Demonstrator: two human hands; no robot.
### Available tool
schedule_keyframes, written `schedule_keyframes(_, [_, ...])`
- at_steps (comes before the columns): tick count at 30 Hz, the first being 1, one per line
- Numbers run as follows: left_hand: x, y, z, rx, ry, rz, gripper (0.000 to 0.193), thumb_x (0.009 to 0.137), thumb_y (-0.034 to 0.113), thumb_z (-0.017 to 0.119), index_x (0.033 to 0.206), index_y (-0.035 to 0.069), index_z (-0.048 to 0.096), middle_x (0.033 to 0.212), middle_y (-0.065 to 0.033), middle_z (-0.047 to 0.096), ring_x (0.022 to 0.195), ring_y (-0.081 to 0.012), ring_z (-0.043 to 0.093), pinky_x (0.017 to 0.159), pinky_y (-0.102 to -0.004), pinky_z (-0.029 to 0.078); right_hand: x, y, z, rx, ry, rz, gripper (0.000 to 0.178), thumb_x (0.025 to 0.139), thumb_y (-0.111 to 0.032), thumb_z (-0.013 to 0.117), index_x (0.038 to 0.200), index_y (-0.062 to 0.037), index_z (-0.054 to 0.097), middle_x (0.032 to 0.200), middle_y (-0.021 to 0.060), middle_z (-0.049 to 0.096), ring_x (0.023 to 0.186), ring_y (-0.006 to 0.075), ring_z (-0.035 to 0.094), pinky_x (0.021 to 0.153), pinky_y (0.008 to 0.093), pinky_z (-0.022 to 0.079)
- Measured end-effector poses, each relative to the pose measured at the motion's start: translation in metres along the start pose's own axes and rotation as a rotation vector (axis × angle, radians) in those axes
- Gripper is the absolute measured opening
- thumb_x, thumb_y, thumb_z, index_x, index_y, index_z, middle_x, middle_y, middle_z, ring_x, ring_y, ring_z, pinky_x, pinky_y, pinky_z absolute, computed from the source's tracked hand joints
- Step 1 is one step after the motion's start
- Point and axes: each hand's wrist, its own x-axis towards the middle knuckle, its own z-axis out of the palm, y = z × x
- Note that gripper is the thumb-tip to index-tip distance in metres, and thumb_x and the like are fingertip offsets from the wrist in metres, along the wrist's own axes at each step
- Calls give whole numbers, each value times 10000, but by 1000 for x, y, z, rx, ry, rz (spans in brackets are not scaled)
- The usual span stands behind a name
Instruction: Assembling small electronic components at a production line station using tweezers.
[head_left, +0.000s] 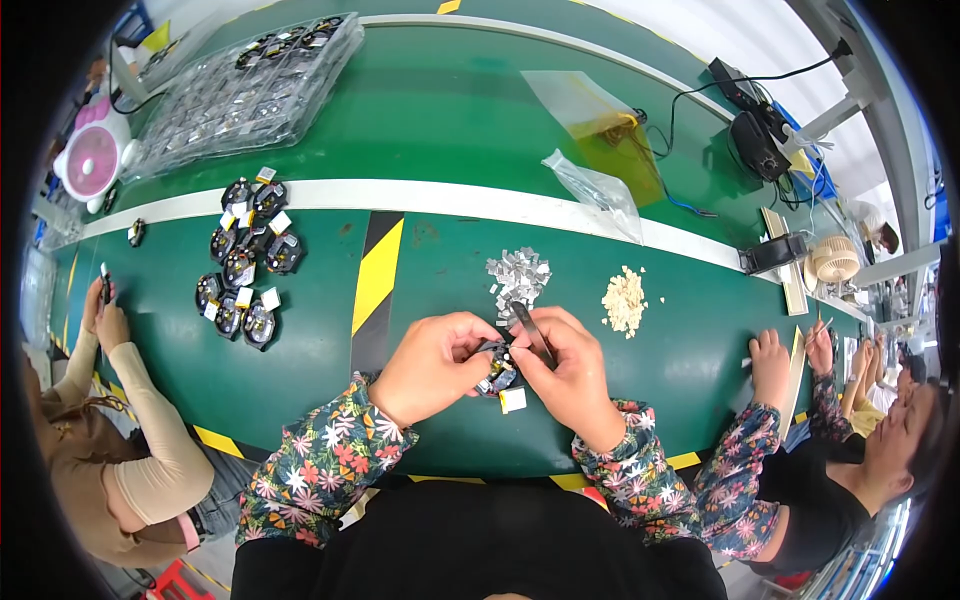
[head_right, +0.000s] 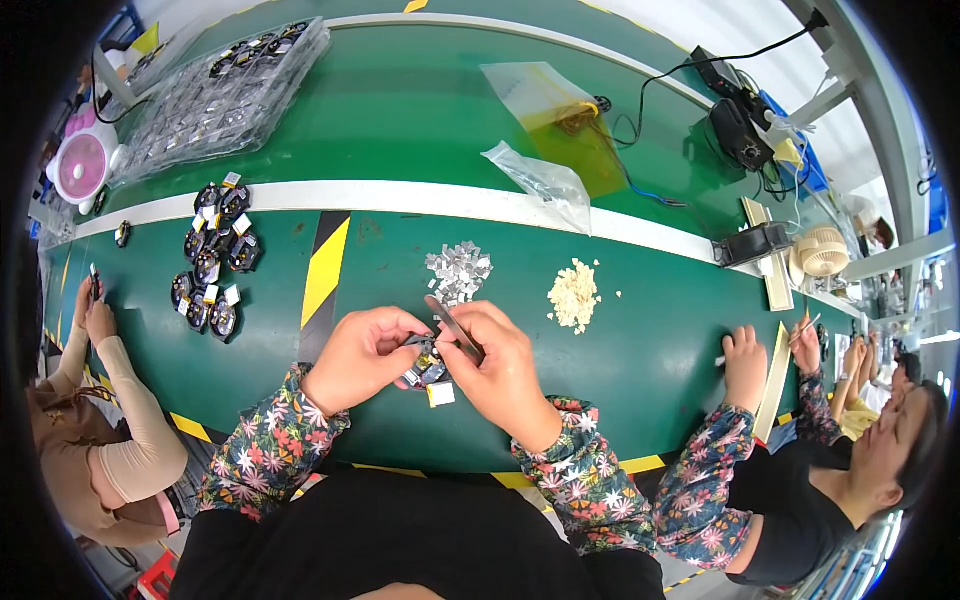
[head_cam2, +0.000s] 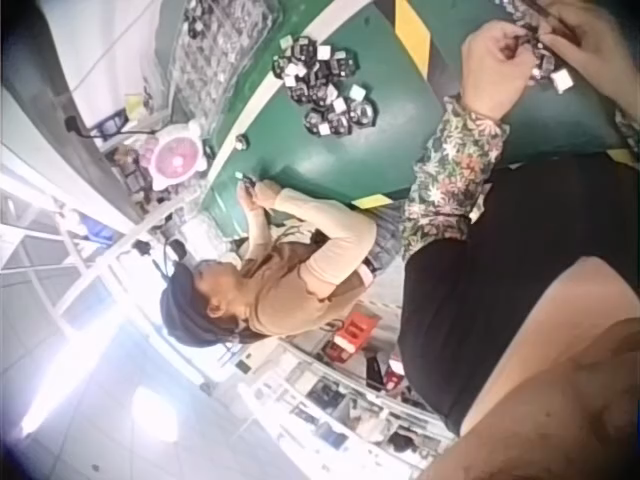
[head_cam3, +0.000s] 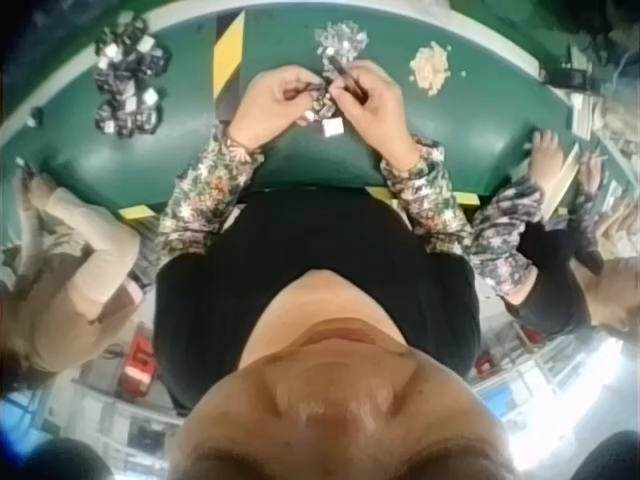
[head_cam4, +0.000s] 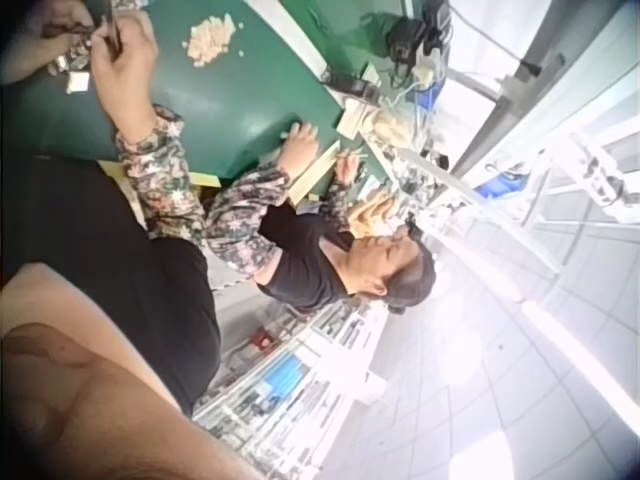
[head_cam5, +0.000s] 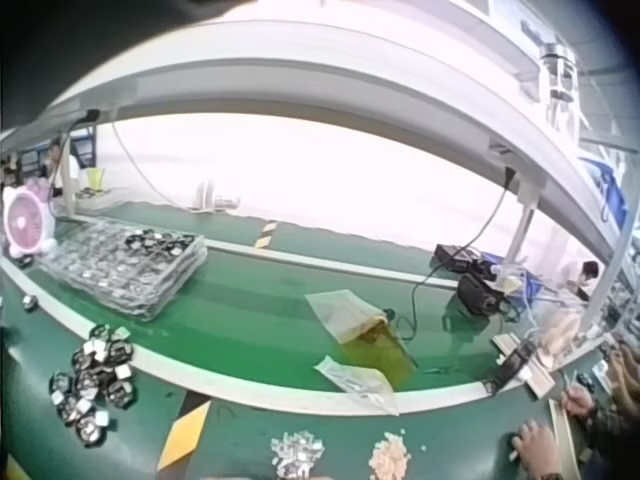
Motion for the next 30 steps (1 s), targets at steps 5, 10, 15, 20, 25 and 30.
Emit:
schedule_keyframes(5, [0, -1, 2, 45, 24, -5, 179, 826, -4, 518, 993, -45, 569, 870, -40, 608, 731, -62, 594, 565, -210, 525, -2, 2, 3, 20, -2, -35, 67, 745, 19, 633, 787, 20, 582, 957, 77, 556, 607, 64, 474, 548, 212, 407])
schedule_keyframes(10, [0, -1, 2, 55, 11, 5, 190, 826, -3, 508, 999, -33, 580, 876, -32, 607, 741, -53, 585, 571, -210, 525, -2, 0, 5, -13, -9, -41, 75, 744, 8, 642, 791, 23, 586, 961, 87, 559, 652, 84, 527, 560, 223, 434])
schedule_keyframes(15, [-1, 2, 3, 58, 15, 8, 177, 822, 1, 518, 985, -31, 579, 849, -23, 606, 717, -48, 577, 572, -205, 521, -2, -1, 5, -93, 6, -148, 80, 737, 14, 645, 788, 23, 583, 945, 101, 567, 658, 125, 556, 556, 243, 453])
schedule_keyframes(20, [-3, -1, 5, 51, 31, 34, 161, 815, 0, 530, 964, -30, 583, 808, -16, 607, 706, -53, 577, 574, -204, 511, -3, -5, 7, -154, 18, -203, 108, 714, 47, 644, 783, 18, 566, 900, 102, 565, 637, 151, 568, 519, 256, 452])
schedule_keyframes(25, [-5, 2, 8, 291, 109, 142, 152, 754, -24, 566, 901, -27, 602, 735, -36, 614, 654, -57, 556, 550, -213, 456, -3, -8, 8, -339, 16, -370, 147, 674, 88, 632, 768, 6, 554, 861, 94, 560, 594, 197, 572, 481, 281, 455])
schedule_keyframes(30, [-7, 1, 9, 340, 127, 233, 147, 731, -12, 575, 876, -23, 597, 707, -74, 618, 613, -95, 574, 539, -243, 456, -5, -10, 9, -358, 7, -412, 185, 634, 115, 613, 768, -1, 559, 844, 97, 562, 588, 234, 569, 484, 306, 461])
